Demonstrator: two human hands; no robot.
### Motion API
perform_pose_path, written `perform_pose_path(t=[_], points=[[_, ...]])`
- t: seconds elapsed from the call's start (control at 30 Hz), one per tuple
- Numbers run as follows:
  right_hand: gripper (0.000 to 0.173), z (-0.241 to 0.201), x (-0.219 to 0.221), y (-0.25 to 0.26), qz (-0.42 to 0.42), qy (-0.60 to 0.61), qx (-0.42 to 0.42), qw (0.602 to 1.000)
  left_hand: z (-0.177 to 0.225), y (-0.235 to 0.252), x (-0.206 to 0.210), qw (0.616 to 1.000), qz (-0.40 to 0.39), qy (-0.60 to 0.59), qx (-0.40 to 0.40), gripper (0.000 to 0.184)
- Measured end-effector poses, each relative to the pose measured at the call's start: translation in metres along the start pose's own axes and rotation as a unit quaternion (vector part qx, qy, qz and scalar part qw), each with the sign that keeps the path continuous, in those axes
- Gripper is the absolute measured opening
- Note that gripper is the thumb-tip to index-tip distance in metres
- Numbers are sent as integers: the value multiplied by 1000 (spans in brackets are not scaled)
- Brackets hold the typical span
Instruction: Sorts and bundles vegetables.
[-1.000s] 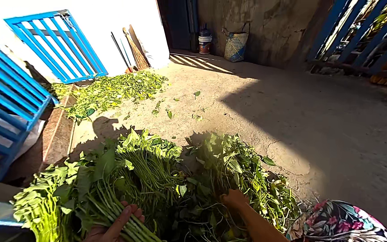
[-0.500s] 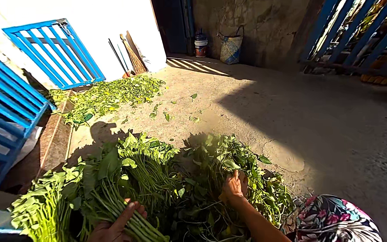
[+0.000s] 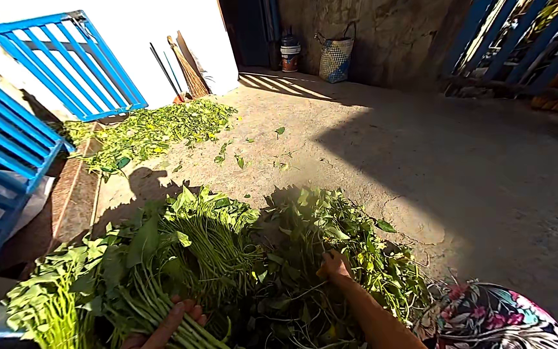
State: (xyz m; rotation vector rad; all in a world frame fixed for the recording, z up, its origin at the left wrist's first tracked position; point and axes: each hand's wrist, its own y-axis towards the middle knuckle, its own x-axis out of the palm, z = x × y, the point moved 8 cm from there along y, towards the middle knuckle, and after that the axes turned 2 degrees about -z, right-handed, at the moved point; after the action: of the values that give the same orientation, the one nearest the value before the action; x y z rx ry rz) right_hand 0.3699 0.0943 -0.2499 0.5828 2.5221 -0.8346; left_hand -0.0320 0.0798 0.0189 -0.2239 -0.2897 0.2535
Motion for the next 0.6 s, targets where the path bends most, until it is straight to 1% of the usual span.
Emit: perform_pose_path(t=[0.07,0.1,0.13,0.2,0.27,0.37,0.43,0.5,0.57,0.6], points=[[32,-31,-26,-19,107,83,-99,986,-1,-2,6,1000,-8,-1,-9,12],[31,-44,-36,-26,142,104,-145,974,-1,-2,8,1000,-12,-3,-13,12],[30,-53,-42,-30,151,120,-171,966,-2,-2,10,1000,-14,-4,-18,12],[26,-59,-44,-29,104,144,-164,970,-7,-3,13,999,-18,-5,-27,13],[23,-82,-56,-41,83,168,-188,964,-8,-3,16,999,-24,-4,-26,13],[16,-144,-92,-95,101,238,-287,922,-8,-4,16,999,-33,-10,-18,12],[17,-180,-113,-130,91,262,-332,902,-9,-5,15,999,-25,-12,-17,11],[18,-205,-125,-153,74,284,-359,886,-8,-6,16,1000,-11,-15,-19,11],[19,-218,-120,-164,52,277,-368,886,-9,-6,19,1000,-12,-19,-17,13],[18,-217,-109,-162,25,253,-353,901,-10,-7,20,1000,-15,-20,-16,14]])
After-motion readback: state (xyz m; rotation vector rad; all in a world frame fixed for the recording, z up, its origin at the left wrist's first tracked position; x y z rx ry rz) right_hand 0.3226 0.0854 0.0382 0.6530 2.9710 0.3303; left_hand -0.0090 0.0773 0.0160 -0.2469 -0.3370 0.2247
